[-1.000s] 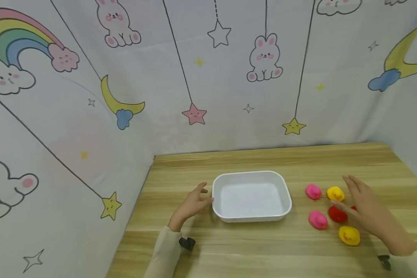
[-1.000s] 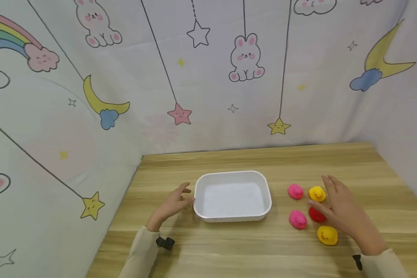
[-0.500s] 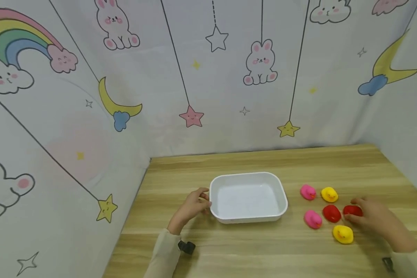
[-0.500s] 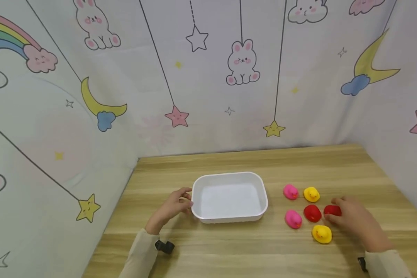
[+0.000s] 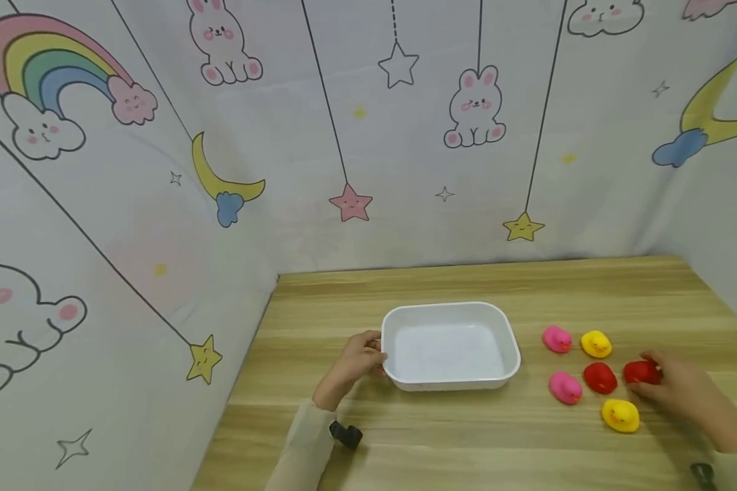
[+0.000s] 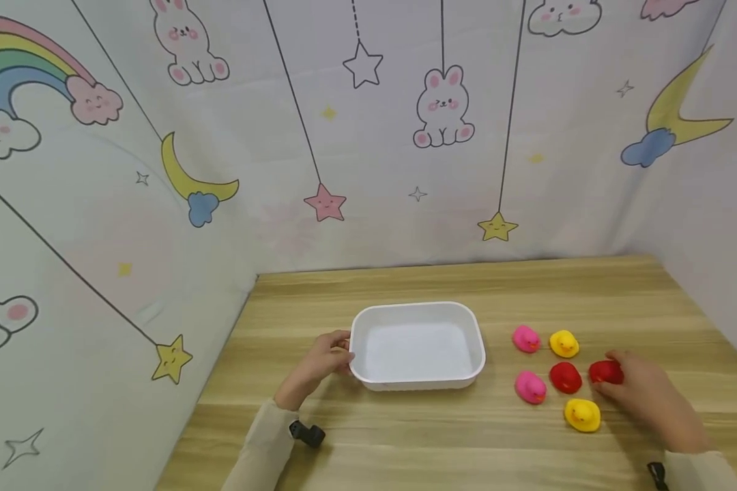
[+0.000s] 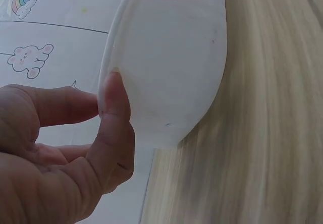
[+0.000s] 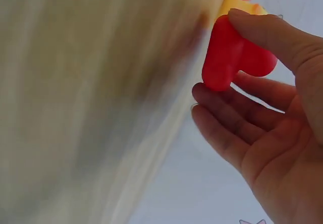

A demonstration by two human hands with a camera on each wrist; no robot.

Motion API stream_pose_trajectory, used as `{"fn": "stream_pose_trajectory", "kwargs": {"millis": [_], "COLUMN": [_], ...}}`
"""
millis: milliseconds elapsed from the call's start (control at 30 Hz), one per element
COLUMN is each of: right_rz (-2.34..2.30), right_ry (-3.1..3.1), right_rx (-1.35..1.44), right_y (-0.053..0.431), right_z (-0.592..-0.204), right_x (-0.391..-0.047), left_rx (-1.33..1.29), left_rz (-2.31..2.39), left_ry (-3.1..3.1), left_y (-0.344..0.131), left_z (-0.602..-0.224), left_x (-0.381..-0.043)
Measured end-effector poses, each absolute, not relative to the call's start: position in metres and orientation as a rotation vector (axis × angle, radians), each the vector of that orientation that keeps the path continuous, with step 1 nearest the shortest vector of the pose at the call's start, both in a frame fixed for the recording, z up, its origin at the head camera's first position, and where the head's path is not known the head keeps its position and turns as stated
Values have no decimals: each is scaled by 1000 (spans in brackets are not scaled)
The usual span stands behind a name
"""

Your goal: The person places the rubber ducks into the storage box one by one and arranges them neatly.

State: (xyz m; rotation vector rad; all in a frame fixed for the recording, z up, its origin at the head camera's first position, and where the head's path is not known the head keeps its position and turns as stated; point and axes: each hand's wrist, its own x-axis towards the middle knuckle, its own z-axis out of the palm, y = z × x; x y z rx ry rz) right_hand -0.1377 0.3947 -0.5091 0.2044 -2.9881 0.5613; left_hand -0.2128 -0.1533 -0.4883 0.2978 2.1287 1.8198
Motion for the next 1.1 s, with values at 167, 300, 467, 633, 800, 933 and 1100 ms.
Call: {"fn": "stream_pose_trajectory", "kwargs": {"millis": [167,300,467,633,800,933,1100], "right_rz": [715,799,949,1064,1193,1206,1154], "right_ry": [-2912,-2837,-2814,-2746,-2701,-2667,-2639], "right_rx": [168,149,110,204,295,401,534], "right_y": [395,386,368,346,322,299,274], "right_z": [-498,-486,-468,-452,-438,-427,-411], "right_x": [-138,-141,-146,-157,-173,-183,-194], "left_rx": [255,219,192,196,185,202,221], "left_rz": [1839,1859,1873,1868,1859,1861,1869], "left_ry": [2143,2141,2131,2136,2145,2133,2117], "left_y": [-151,-150,-149,-150,-150,-150,-150], "left_z": [-491,-493,-493,-491,-490,-491,-491], "left_x": [-212,-211,-213,-216,-219,-218,-217]}}
